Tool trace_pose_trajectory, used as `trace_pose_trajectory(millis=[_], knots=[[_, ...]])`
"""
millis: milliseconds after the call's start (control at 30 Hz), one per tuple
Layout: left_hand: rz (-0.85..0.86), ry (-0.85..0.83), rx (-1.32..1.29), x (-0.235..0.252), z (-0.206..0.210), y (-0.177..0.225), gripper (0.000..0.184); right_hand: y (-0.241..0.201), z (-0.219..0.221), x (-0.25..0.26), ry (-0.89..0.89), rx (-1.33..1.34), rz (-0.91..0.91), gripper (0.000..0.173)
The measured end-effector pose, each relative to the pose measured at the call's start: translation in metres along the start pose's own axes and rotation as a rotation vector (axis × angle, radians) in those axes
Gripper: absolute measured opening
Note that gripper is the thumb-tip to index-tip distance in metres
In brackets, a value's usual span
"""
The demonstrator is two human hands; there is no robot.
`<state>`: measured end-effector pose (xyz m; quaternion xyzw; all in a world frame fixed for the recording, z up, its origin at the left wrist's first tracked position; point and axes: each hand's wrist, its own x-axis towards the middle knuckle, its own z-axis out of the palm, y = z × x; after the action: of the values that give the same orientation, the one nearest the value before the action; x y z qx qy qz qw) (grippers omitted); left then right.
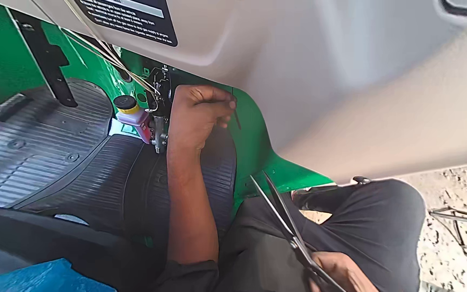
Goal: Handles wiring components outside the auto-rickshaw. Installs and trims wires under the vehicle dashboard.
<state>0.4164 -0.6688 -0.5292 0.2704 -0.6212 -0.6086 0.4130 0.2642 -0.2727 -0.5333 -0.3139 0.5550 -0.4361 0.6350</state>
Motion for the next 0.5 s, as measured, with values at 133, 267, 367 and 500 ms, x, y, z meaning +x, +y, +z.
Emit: trace_pose_trajectory(millis=[133,267,367,500], knots=[[-0.015,0.02,0.024,0.0,-0.007,0.014,0.005,0.005,0.029,0.046,-0.022,0.085,-0.085,0.056],[0.005,0.009,0.043,-0.003,-0.004,0.014,0.006,0.003,0.043,0.082,0.001,0.158,-0.192,0.05],[-0.007,0.009,0.067,-0.005,-0.004,0.009,0.006,0.001,0.047,0.106,0.014,0.217,-0.249,0.052],[-0.032,0.002,0.059,-0.005,-0.002,0.003,0.007,-0.007,0.05,0.126,0.04,0.245,-0.284,0.051]])
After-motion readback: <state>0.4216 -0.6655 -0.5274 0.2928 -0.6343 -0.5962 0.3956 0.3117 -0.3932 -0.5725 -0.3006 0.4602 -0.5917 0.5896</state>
